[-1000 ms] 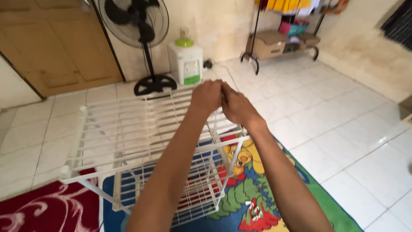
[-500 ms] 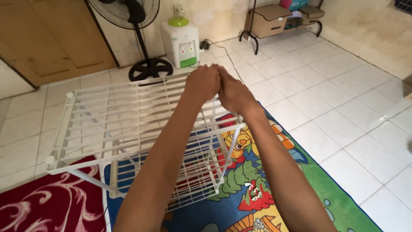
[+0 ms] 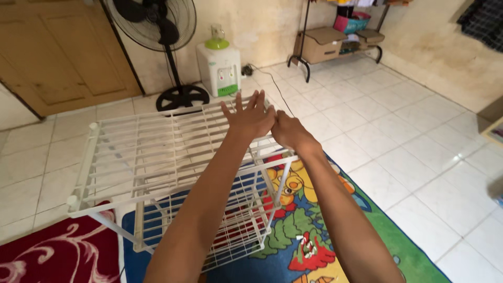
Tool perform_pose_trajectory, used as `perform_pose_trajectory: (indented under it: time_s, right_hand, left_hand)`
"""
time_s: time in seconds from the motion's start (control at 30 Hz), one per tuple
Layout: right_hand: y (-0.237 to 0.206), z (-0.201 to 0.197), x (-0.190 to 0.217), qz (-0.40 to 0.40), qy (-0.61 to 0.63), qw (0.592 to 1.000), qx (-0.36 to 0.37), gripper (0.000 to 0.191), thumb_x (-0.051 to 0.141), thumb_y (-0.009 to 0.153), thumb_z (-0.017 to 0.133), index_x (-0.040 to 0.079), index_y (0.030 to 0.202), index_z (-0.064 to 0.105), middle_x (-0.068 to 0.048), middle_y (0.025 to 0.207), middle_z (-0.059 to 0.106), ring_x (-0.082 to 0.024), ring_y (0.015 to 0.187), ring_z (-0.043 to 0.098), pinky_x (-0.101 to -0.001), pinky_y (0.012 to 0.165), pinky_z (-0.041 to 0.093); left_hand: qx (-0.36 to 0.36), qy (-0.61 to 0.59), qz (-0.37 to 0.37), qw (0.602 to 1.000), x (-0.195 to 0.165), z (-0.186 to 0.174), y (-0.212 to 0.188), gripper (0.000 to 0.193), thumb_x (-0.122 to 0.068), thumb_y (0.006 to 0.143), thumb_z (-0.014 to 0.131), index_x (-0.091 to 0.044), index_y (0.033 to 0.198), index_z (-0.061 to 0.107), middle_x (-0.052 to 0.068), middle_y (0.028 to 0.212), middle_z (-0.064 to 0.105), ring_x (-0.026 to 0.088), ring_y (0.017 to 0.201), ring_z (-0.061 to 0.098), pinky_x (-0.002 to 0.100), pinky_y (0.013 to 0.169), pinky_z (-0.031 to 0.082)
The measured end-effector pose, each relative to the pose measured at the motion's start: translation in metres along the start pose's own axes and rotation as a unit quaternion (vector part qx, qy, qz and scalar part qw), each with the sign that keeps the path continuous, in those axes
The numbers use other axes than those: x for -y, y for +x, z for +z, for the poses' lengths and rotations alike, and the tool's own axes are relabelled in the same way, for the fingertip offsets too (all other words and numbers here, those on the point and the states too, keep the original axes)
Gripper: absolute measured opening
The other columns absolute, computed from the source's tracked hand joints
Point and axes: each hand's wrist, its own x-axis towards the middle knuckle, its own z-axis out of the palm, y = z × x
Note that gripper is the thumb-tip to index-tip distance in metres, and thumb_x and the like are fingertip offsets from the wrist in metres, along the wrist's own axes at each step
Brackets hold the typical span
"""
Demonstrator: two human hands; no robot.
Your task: The person takes apart a white wire storage rack on the floor, lifting off the top shelf, detaching white support poles, and setting shelves aside on the rug. They then fit the poles back into the shelf frames and press the rack together, reassembling it.
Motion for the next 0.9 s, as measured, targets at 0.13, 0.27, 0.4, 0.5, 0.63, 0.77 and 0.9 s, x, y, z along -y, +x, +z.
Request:
perform_pose_trajectory:
  time_s: [0.13,0.27,0.4,0.5,0.63,0.77,0.9]
  right_hand:
    - [0.011,0.012,-0.019,-0.014,0.022,0.999,-0.021,0.049,0.026,0.100,0.036,0.001,0.136,0.056,-0.033,0.121,0.066,-0.048,0.117,0.062,-0.0531,0.100,0.049]
    - [0.013,0.030,-0.039,-0.008,0.021,0.999,-0.036,0.047,0.028,0.099,0.041,0.000,0.133,0.057,-0.034,0.116,0.068,-0.049,0.113,0.065,-0.0524,0.099,0.051]
    - [0.014,0.037,-0.046,-0.050,-0.023,0.998,-0.036,0.040,0.026,0.099,0.046,-0.004,0.122,0.060,-0.037,0.112,0.067,-0.053,0.110,0.064,-0.0540,0.094,0.053]
    - [0.014,0.027,-0.037,-0.084,-0.001,0.991,-0.099,0.039,0.029,0.102,0.048,-0.004,0.117,0.061,-0.039,0.108,0.066,-0.054,0.109,0.062,-0.0556,0.095,0.050]
    - [-0.016,0.018,-0.021,-0.076,-0.006,0.990,-0.123,0.040,0.031,0.106,0.045,-0.002,0.121,0.061,-0.037,0.101,0.070,-0.055,0.102,0.066,-0.0585,0.092,0.051]
    - [-0.041,0.010,0.012,-0.136,-0.121,0.948,-0.260,0.042,0.039,0.103,0.051,0.001,0.115,0.067,-0.028,0.098,0.071,-0.049,0.097,0.065,-0.0589,0.076,0.053]
    - [-0.046,0.018,0.060,-0.263,-0.145,0.898,-0.320,0.042,0.039,0.105,0.055,0.001,0.106,0.072,-0.027,0.097,0.072,-0.047,0.097,0.064,-0.0553,0.082,0.053]
  left_hand:
    - [0.017,-0.057,-0.031,0.998,-0.009,-0.002,-0.004,0.072,-0.058,0.098,0.029,-0.032,0.164,0.014,-0.012,0.171,0.008,0.038,0.158,-0.003,0.076,0.116,-0.012]
    - [-0.047,-0.032,-0.004,0.998,-0.001,0.014,-0.014,0.070,-0.057,0.098,0.030,-0.034,0.163,0.018,-0.014,0.171,0.012,0.036,0.159,0.002,0.079,0.114,-0.011]
    - [-0.052,-0.031,-0.004,0.998,0.001,0.019,-0.023,0.069,-0.057,0.099,0.028,-0.034,0.163,0.018,-0.014,0.171,0.013,0.035,0.159,0.003,0.079,0.114,-0.011]
    - [-0.013,-0.019,-0.005,1.000,-0.007,0.005,-0.020,0.074,-0.064,0.094,0.027,-0.036,0.162,0.014,-0.015,0.171,0.009,0.032,0.158,0.002,0.078,0.114,-0.011]
    - [0.012,-0.032,0.006,0.999,0.000,-0.006,-0.035,0.081,-0.073,0.093,0.018,-0.033,0.162,0.008,-0.009,0.171,0.007,0.031,0.157,0.000,0.068,0.119,-0.008]
    - [-0.034,0.039,0.024,0.998,0.052,-0.023,-0.070,0.083,-0.076,0.094,0.014,-0.031,0.164,0.011,-0.003,0.172,0.012,0.030,0.158,0.006,0.062,0.123,-0.005]
    - [-0.076,0.102,-0.006,0.992,0.135,-0.056,-0.114,0.080,-0.073,0.097,0.012,-0.029,0.164,0.010,0.001,0.170,0.013,0.032,0.157,0.005,0.062,0.123,-0.003]
